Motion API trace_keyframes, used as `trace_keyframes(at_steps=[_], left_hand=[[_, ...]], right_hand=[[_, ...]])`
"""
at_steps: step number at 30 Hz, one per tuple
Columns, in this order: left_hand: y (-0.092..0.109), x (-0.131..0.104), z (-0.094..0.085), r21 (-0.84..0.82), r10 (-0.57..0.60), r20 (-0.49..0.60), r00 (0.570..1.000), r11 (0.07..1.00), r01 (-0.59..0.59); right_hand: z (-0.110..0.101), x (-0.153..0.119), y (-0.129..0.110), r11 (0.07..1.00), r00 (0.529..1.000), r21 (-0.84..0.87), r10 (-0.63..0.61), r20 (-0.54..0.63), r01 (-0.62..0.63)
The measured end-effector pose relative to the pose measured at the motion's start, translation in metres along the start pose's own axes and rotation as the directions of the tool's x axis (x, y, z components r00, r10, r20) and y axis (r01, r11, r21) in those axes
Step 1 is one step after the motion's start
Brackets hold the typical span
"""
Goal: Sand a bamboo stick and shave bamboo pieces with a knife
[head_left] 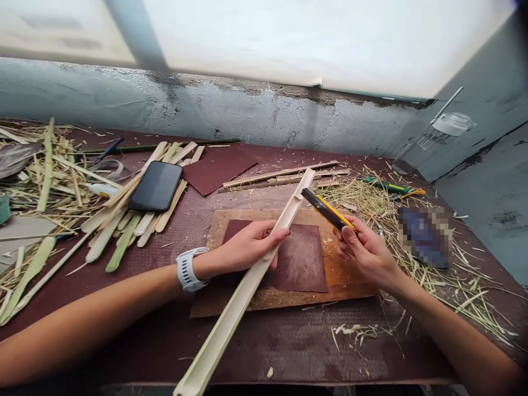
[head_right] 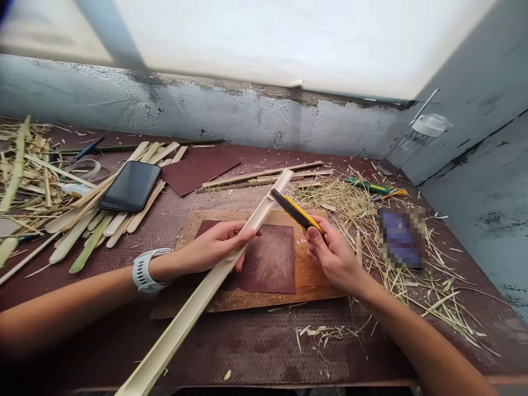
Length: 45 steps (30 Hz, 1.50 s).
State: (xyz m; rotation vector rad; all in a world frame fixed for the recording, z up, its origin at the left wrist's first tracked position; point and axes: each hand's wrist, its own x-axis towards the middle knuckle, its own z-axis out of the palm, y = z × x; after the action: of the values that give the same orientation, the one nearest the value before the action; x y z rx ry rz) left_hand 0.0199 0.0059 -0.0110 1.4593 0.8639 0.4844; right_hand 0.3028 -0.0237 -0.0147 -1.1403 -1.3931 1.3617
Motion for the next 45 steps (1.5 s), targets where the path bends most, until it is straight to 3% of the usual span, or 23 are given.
trace_keyframes(at_steps=[7,13,19,24,27,32,38,41,45], left_hand=[[-0.004,-0.001,-0.002,0.031,-0.02,0.021,1.0,0.999,0.019],[-0.005,-0.001,-0.004,0.011,-0.041,0.036,0.999,0.999,0.041],[-0.006,-0.001,-0.007,-0.121,-0.069,0.01,0.998,0.99,0.07],[-0.007,-0.001,-0.005,-0.125,-0.064,0.026,0.998,0.99,0.066],[-0.007,-0.001,-0.004,-0.12,-0.051,0.004,0.999,0.991,0.051],[-0.004,-0.002,-0.004,-0.099,-0.017,0.0,1.0,0.995,0.017],[0.006,-0.008,-0.004,-0.067,0.023,0.07,0.997,0.998,-0.018],[0.015,-0.014,-0.001,-0.039,0.03,0.084,0.996,0.999,-0.027],[0.024,-0.023,0.006,0.047,0.076,0.083,0.994,0.996,-0.08]], right_hand=[[-0.012,0.005,0.007,0.989,0.998,-0.147,0.021,-0.063,-0.03],[-0.012,0.007,0.008,0.995,0.999,-0.102,0.006,-0.041,-0.01],[-0.014,0.003,-0.001,0.915,0.985,-0.401,-0.108,-0.133,0.046],[-0.008,0.001,-0.008,0.866,0.966,-0.496,-0.179,-0.185,0.066],[-0.006,-0.001,-0.011,0.778,0.951,-0.611,-0.281,-0.129,0.147],[-0.007,-0.001,-0.006,0.529,0.903,-0.787,-0.422,0.081,0.318],[-0.013,0.001,-0.001,0.31,0.913,-0.913,-0.385,0.134,0.265],[-0.012,-0.001,-0.004,0.261,0.915,-0.934,-0.382,0.134,0.245],[-0.008,-0.003,-0.008,0.188,0.88,-0.946,-0.448,0.156,0.263]])
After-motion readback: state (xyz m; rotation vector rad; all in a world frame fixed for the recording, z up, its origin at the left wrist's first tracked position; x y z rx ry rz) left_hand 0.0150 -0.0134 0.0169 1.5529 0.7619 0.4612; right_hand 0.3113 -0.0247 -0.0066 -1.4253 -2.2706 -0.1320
